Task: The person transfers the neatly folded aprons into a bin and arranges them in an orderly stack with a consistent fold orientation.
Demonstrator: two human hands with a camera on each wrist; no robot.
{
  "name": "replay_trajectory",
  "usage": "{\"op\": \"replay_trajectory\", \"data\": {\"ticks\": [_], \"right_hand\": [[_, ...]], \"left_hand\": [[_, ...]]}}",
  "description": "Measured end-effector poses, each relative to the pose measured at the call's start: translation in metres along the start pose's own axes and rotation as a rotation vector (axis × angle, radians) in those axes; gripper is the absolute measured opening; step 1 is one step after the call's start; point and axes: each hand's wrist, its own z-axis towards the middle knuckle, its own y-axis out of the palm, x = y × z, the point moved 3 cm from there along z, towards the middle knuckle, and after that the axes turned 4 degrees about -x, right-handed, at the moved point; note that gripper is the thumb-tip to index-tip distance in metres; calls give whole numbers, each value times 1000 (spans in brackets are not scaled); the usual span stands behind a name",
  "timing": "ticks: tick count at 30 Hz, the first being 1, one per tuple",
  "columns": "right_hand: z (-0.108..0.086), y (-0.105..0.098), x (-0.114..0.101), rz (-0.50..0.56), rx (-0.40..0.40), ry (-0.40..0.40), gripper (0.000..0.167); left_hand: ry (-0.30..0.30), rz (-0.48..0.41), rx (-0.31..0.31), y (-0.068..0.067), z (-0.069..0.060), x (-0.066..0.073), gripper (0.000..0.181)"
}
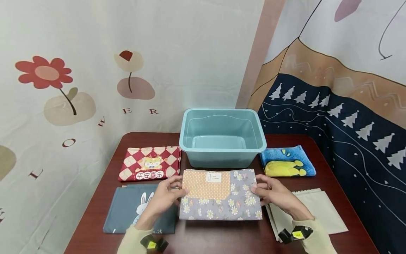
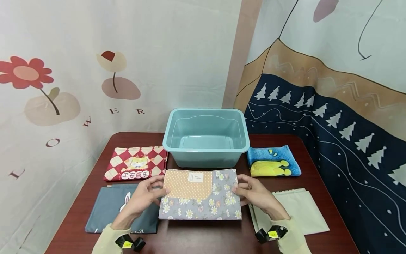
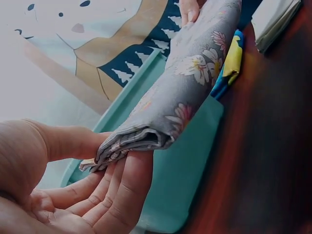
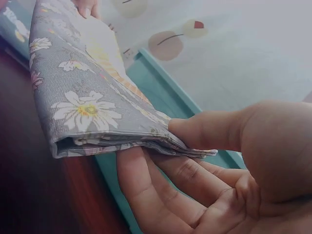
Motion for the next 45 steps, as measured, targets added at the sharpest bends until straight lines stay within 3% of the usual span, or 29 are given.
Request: {"op": "replay_trajectory", "data": {"ticks": [16, 26, 33, 39, 45], "right_hand": [[3, -10, -28, -35, 59, 13, 63], [8, -14, -46, -57, 68, -34, 62], [10, -20, -58, -75, 73, -36, 61], [12, -25, -69, -76, 90, -41, 62], [17, -31, -83, -73, 126, -45, 64]], "left_hand": [[32, 14, 24, -9, 3, 28, 59], [33, 29, 33, -16, 9, 42, 60], [62, 60, 22, -21, 17, 52, 61], [58, 33, 16, -25, 25, 62, 62], [107, 71, 28, -27, 35, 76, 59]]}}
